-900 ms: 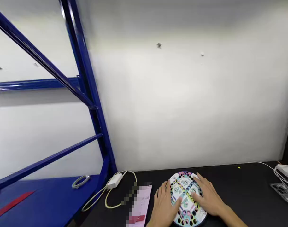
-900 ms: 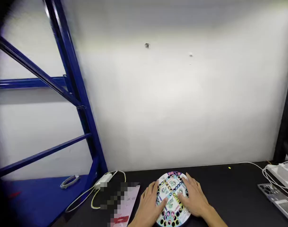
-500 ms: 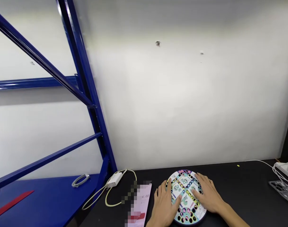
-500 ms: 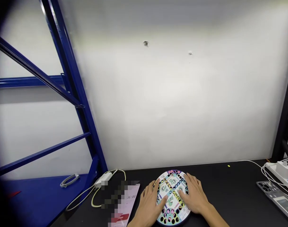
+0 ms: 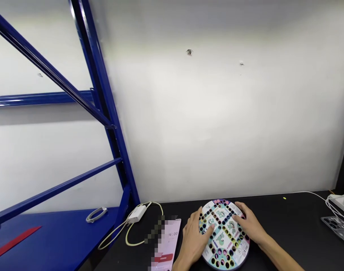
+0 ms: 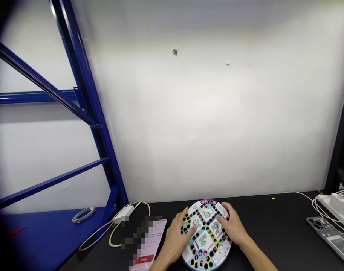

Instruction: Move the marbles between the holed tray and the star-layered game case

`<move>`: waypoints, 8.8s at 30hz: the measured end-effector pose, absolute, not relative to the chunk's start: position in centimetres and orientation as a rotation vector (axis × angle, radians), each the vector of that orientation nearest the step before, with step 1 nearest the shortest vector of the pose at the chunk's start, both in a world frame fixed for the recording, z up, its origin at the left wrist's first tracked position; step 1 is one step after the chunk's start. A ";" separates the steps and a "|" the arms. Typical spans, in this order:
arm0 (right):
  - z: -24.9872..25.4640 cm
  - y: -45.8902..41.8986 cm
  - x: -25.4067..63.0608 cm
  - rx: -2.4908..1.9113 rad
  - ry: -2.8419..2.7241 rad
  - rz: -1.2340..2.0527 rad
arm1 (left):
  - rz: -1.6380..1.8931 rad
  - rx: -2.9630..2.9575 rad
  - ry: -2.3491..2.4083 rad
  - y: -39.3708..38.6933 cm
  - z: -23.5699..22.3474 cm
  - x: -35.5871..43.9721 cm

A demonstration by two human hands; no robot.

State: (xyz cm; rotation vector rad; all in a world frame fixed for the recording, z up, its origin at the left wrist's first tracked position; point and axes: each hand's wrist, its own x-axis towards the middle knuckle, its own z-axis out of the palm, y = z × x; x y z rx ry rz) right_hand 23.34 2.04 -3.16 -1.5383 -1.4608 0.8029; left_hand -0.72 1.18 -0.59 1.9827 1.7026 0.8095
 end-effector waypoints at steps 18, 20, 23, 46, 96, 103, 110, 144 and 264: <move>8.5 -5.3 31.0 -1.474 -1.401 0.244 | 1.224 2.128 1.454 0.6 0.9 -0.8; 5.6 -4.9 30.9 -1.635 -1.579 0.182 | 1.157 2.206 1.476 0.2 1.1 -0.5; 1.0 -3.9 30.9 -1.749 -1.776 0.070 | 1.110 2.279 1.489 -0.2 1.1 -0.2; -2.7 -1.4 22.1 -2.036 -2.069 -0.008 | 1.064 2.329 1.468 -0.1 1.2 -0.1; -4.0 -2.3 22.4 -1.866 -2.023 -0.085 | 1.055 2.369 1.463 0.4 0.7 -0.4; -4.2 -2.2 22.3 -1.896 -2.024 -0.127 | 1.057 2.361 1.467 0.4 0.7 -0.4; -4.3 -1.7 22.3 -1.920 -2.036 -0.079 | 1.049 2.362 1.461 0.4 0.7 -0.7; -0.6 1.4 25.8 -1.781 -1.842 0.225 | 1.020 2.342 1.472 0.7 0.9 -1.0; -2.7 2.8 33.4 -1.646 -1.519 0.636 | 0.719 2.341 1.636 0.5 0.4 -0.9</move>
